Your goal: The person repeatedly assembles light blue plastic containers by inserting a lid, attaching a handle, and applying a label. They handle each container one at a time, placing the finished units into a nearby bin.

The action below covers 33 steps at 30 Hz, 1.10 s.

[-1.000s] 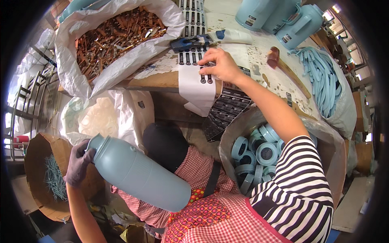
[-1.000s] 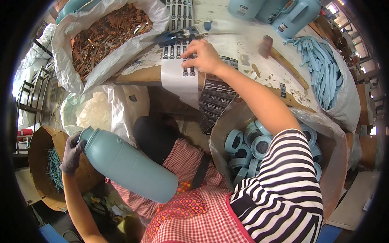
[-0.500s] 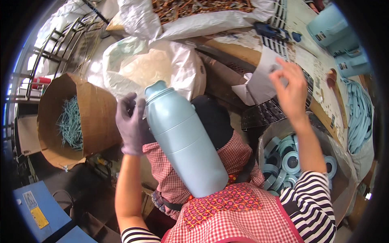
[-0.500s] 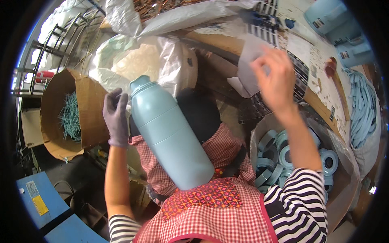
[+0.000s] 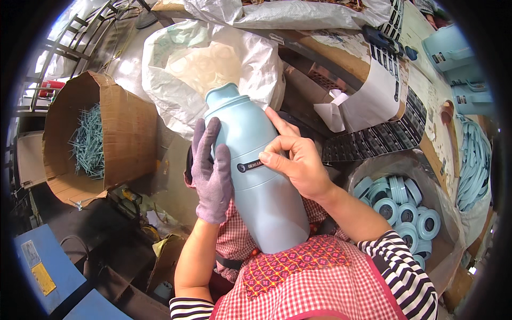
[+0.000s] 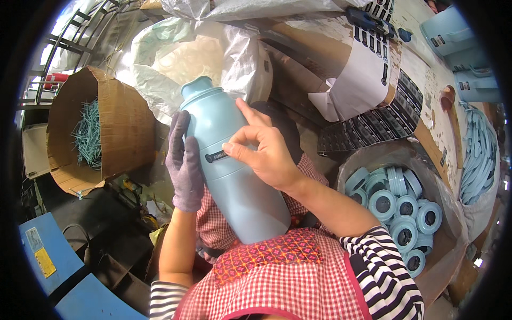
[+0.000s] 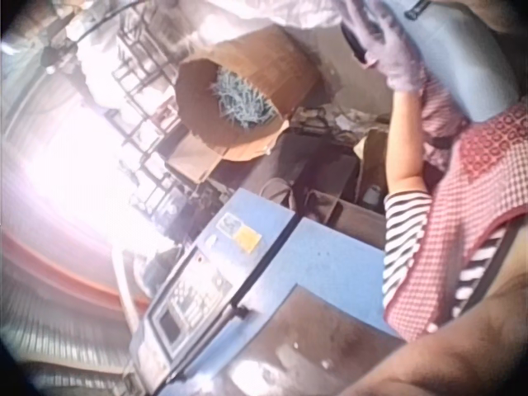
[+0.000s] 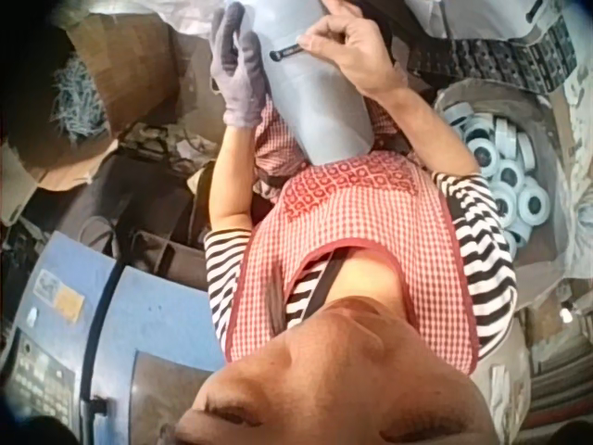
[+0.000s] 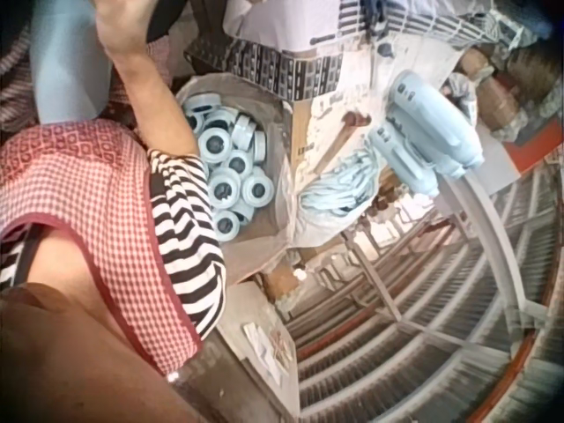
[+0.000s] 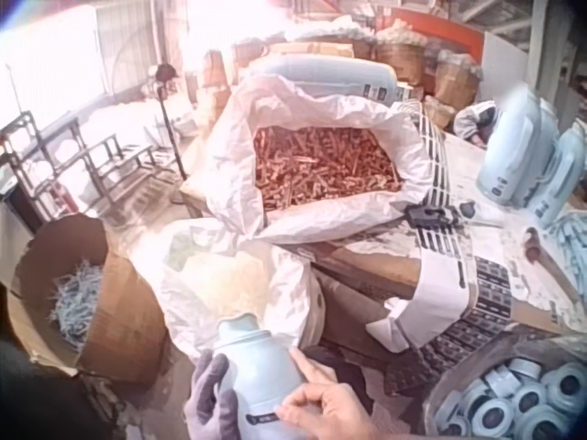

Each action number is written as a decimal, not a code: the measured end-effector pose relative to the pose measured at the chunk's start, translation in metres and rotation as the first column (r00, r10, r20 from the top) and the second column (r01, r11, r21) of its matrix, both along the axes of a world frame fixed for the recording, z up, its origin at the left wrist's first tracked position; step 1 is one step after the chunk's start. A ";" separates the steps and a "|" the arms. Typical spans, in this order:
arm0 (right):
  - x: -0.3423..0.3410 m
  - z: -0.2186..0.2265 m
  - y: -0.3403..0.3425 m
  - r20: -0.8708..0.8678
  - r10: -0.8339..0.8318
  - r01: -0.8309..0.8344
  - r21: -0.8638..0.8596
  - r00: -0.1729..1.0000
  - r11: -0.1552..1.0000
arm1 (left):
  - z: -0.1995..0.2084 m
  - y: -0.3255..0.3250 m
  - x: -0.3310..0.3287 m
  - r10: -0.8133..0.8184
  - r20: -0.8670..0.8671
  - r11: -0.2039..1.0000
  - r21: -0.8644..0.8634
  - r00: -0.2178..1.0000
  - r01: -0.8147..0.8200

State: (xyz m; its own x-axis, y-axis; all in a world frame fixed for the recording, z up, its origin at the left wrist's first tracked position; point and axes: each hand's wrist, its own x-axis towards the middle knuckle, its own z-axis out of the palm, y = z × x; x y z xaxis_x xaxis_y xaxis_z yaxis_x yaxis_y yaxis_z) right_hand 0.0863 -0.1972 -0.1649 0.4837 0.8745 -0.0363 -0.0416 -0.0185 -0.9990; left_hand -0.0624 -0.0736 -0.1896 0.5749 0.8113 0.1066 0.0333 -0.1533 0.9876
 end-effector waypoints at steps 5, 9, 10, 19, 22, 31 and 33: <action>0.003 0.000 -0.001 -0.012 -0.016 0.016 -0.026 1.000 1.000 | 0.009 -0.001 -0.001 -0.033 0.044 0.996 -0.080 0.999 0.036; 0.003 0.002 -0.002 0.034 -0.035 0.036 -0.019 0.999 0.999 | 0.016 -0.004 -0.001 -0.065 -0.022 0.994 -0.093 0.998 0.062; 0.002 0.001 -0.002 0.073 -0.043 0.044 -0.021 0.996 0.999 | 0.016 -0.006 -0.001 -0.047 -0.010 0.989 -0.143 0.999 0.045; 0.008 -0.011 -0.008 0.156 -0.101 0.093 0.054 0.983 0.994 | 0.057 0.056 0.032 0.002 -0.317 0.999 -0.045 0.948 -0.017; 0.009 -0.012 -0.007 -0.245 -0.071 0.091 0.070 0.967 0.993 | 0.066 0.064 0.048 -0.067 -0.600 0.963 0.171 0.797 0.209; 0.050 -0.017 -0.052 -0.348 0.097 -0.075 0.078 0.932 0.994 | 0.100 0.044 0.052 -0.215 -0.426 0.946 0.134 0.879 0.297; 0.070 -0.020 -0.078 0.062 -0.072 0.073 -0.012 0.995 0.997 | 0.091 0.071 0.031 -0.271 -0.140 0.961 0.013 0.952 0.276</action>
State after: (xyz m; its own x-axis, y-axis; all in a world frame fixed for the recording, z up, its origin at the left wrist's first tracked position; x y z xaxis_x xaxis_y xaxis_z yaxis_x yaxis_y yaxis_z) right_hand 0.1568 -0.2752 -0.1846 0.5477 0.8365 -0.0172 0.0179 -0.0323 -0.9993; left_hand -0.0314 -0.0027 -0.0991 0.7853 0.6181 0.0356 0.1190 -0.2072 0.9710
